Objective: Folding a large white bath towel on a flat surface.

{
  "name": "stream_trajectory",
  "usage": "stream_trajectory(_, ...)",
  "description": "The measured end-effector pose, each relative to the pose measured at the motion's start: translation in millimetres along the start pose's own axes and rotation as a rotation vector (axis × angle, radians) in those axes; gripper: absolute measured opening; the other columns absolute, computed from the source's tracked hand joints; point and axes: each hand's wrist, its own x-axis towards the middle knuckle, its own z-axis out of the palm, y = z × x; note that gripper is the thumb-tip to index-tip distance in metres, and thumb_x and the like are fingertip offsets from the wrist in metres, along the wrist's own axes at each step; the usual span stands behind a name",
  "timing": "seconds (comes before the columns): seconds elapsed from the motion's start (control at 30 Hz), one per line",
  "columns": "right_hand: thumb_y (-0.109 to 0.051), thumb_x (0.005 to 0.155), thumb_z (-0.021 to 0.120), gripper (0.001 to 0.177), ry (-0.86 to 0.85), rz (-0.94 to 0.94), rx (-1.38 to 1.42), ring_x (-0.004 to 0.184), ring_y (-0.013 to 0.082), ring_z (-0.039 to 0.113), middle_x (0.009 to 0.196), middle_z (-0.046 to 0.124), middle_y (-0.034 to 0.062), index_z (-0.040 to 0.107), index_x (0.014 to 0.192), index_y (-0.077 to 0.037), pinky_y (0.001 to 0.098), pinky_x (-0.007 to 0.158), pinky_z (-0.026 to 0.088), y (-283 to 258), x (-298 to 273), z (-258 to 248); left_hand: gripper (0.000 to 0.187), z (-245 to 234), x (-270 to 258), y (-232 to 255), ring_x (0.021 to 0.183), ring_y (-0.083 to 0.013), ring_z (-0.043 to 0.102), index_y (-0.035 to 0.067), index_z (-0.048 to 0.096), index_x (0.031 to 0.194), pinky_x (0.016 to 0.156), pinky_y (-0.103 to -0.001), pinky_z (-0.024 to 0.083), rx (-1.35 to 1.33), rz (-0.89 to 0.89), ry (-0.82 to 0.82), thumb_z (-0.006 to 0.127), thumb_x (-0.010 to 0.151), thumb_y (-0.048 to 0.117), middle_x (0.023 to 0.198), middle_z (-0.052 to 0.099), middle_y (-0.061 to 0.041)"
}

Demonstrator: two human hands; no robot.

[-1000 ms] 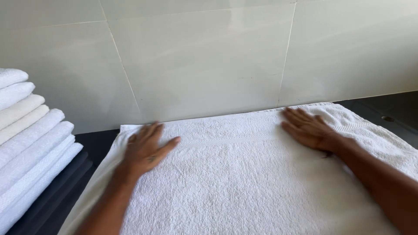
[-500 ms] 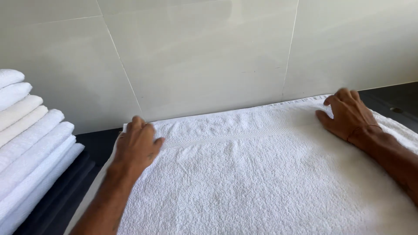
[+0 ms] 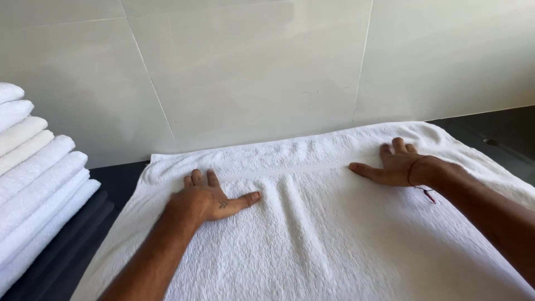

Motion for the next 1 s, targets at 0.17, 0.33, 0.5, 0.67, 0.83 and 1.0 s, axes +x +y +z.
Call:
stream_trajectory(0.17,-0.097,0.075,0.029,0.123,0.052,-0.052,0.123,0.158,0.0383,0.004,0.171,-0.001,0.0174,0.012,0.164,-0.014,0.0683,0.121,0.022,11,-5,11,0.149,2,-10,3,0.160,-0.0410,-0.005,0.007,-0.002,0.164,0.122,-0.071,0.020,-0.005,-0.027,0.076,0.029,0.059,0.108,0.172,-0.009,-0.023)
stream_trajectory(0.33,-0.087,0.085,0.030,0.108,0.317,-0.154,0.298,0.155,0.0336,0.017,0.166,0.022,0.0158,0.030,0.157,-0.007,0.0601,0.123,0.018,12,-32,24,0.142,15,-12,0,0.159,-0.0396,0.001,0.005,0.002,0.164,0.121,-0.071,0.018,-0.086,-0.001,0.208,0.026,0.067,0.105,0.171,-0.001,-0.023)
stream_trajectory(0.5,-0.077,0.096,0.027,0.088,0.403,0.027,-0.105,0.129,0.0337,0.057,0.139,0.057,0.0170,0.067,0.126,-0.004,0.0543,0.108,0.048,-31,-143,-5,0.140,9,-18,-9,0.158,-0.0404,0.000,0.006,0.002,0.164,0.123,-0.067,0.016,-0.074,0.012,0.232,0.028,0.068,0.105,0.171,-0.003,-0.023)
stream_trajectory(0.67,-0.091,0.091,0.024,0.105,0.037,0.139,-0.119,0.083,0.0227,0.075,0.087,0.072,0.0109,0.080,0.104,-0.002,0.0434,0.075,0.068,-26,-189,-21,0.141,5,-29,-22,0.159,-0.0374,0.004,0.008,0.006,0.164,0.125,-0.063,0.019,-0.048,0.006,0.248,0.032,0.066,0.105,0.171,0.004,-0.021)
stream_trajectory(0.83,-0.094,0.086,0.019,0.088,0.037,-0.074,-0.244,0.071,0.0185,0.076,0.079,0.079,0.0077,0.072,0.105,-0.027,0.0419,0.075,0.063,15,-129,5,0.142,14,-46,-39,0.152,-0.0403,0.029,0.001,0.020,0.162,0.117,-0.061,0.040,0.041,-0.028,0.227,0.030,0.066,0.106,0.162,0.029,-0.028)
stream_trajectory(1.0,-0.104,0.067,0.035,0.121,-0.052,0.083,0.005,0.092,0.0285,0.081,0.101,0.079,0.0164,0.074,0.119,-0.003,0.0419,0.088,0.064,16,-84,-11,0.134,12,-82,-37,0.117,-0.0353,0.059,-0.008,0.048,0.138,0.094,-0.052,0.058,0.166,-0.022,0.242,0.027,0.072,0.107,0.124,0.058,-0.026)
